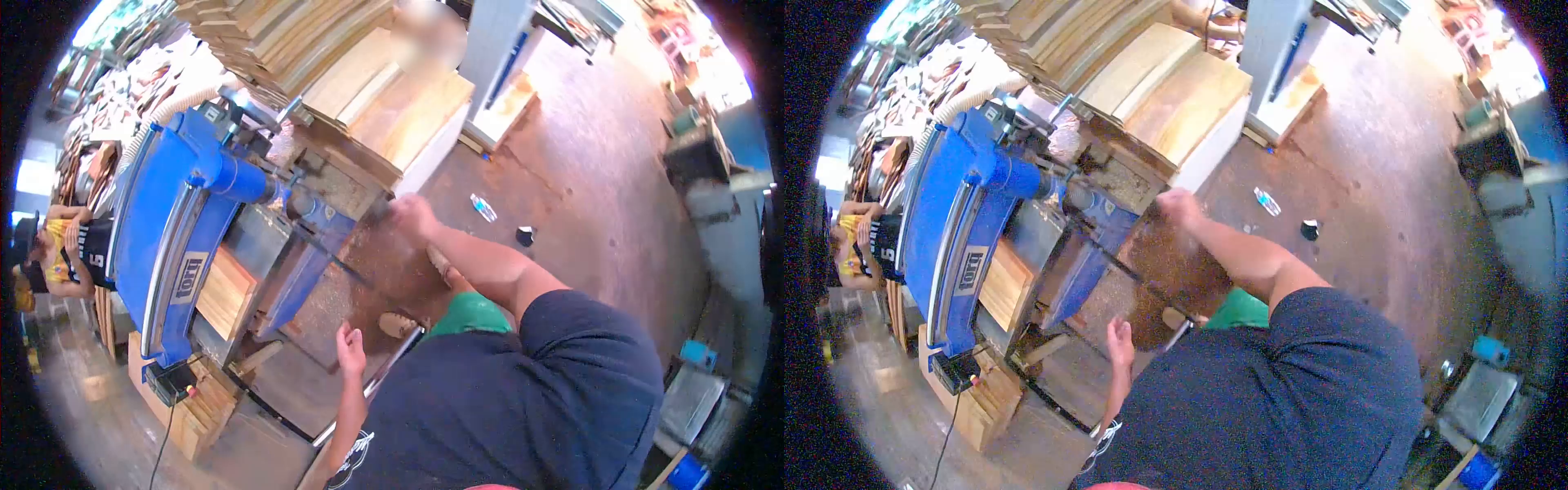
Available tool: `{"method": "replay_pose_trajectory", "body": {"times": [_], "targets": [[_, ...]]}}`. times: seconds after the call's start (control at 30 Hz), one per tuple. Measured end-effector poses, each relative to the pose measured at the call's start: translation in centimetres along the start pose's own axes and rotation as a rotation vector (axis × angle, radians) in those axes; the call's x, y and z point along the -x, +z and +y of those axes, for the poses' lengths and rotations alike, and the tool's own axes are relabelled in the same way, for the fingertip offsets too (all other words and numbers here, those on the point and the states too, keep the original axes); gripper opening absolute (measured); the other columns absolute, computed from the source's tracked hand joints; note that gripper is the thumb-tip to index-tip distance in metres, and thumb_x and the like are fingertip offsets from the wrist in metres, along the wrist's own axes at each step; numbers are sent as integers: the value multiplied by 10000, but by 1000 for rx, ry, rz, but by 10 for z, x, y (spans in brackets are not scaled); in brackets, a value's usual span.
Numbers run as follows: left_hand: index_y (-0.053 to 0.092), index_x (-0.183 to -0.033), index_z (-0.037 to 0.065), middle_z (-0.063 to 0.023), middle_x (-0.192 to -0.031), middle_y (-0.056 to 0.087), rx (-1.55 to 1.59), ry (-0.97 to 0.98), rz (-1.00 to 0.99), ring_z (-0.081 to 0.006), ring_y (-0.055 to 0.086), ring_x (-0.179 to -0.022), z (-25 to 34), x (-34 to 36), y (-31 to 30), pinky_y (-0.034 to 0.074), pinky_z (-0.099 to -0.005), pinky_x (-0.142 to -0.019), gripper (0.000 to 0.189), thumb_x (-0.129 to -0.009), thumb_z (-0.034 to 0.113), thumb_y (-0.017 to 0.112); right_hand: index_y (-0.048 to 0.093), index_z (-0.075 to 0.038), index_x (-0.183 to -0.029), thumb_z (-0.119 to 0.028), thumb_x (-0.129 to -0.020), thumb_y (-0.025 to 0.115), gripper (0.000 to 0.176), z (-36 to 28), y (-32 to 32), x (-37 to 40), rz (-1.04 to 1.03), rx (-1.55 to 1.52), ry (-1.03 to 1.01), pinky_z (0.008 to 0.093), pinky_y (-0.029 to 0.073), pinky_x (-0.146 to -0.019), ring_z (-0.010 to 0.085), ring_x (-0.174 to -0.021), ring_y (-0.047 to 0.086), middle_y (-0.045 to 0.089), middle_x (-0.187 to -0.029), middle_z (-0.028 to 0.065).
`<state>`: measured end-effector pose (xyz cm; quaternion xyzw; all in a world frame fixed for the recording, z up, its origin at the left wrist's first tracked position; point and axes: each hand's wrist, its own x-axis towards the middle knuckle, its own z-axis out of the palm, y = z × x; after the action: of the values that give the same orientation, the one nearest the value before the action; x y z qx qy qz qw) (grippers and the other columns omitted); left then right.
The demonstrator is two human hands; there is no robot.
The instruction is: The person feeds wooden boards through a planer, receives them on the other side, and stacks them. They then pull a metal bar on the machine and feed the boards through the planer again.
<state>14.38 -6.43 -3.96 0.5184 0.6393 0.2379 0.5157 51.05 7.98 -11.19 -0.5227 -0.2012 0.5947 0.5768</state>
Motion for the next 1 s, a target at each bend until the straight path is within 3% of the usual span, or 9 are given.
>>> {"method": "replay_pose_trajectory", "body": {"times": [0.03,0.17,0.4,0.5,0.63,0.7,0.77,0.87,1.0], "targets": [[480,-1322,1,-158,-1239,581,2,-6,21,-217,558,-1115,22,-10,23,448,-348,-950,441,-958,217,600,621,-81,-864,-306,-936,606,238,-28,-11,-11,337,199,76,337,477,-511,163,-604,552,571,-708,39],[402,-1364,-20,-177,-1238,568,99,-43,312,-214,570,-1102,105,-98,98,445,-344,-969,485,-958,168,590,616,-17,-866,-390,-937,601,380,-48,-89,-94,486,138,253,345,446,-459,167,-544,512,578,-711,43],[420,-1282,-28,-123,-1045,606,-53,-157,507,-184,623,-912,114,-117,119,505,-328,-782,353,-971,101,526,650,53,-786,-523,-883,639,584,-18,-99,-214,678,511,436,377,487,-487,225,-580,615,634,-676,124],[429,-1254,-23,-115,-948,617,-147,-174,516,-187,633,-814,128,-121,124,509,-336,-743,337,-961,102,540,642,39,-696,-503,-865,676,569,6,-104,-204,702,70,67,367,498,-503,218,-516,598,623,-609,104],[459,-1181,-9,-123,-845,626,-134,-83,593,-219,649,-733,114,-124,128,507,-370,-684,289,-939,107,566,645,12,-864,-402,-874,693,417,-21,-150,-157,311,419,248,332,465,-487,178,-634,623,644,-736,74],[465,-1186,-6,-139,-873,639,-309,-49,588,-244,658,-759,131,-118,126,503,-394,-683,308,-929,117,580,634,3,-934,-327,-875,688,339,-56,-152,-108,85,-64,314,309,463,-539,151,-708,626,650,-793,52],[471,-1191,-3,-154,-900,651,-471,-10,586,-269,667,-785,129,-122,123,500,-417,-681,326,-918,127,595,621,2,-1032,-197,-879,654,252,-47,-178,-79,-34,40,262,328,504,-647,160,-794,636,661,-886,57],[461,-1253,-11,-209,-1011,644,-406,-26,588,-397,634,-918,114,-126,122,482,-462,-802,451,-891,193,636,564,0,-1172,-86,-883,597,304,-75,-189,-11,-37,138,274,354,532,-774,190,-917,636,654,-1012,70],[422,-1328,-20,-263,-1232,559,-321,-45,547,-392,545,-1165,138,-116,122,423,-433,-986,539,-888,202,641,492,3,-1290,-38,-825,594,478,-111,-200,57,-46,24,305,383,506,-885,210,-1013,621,641,-1126,106]]}}
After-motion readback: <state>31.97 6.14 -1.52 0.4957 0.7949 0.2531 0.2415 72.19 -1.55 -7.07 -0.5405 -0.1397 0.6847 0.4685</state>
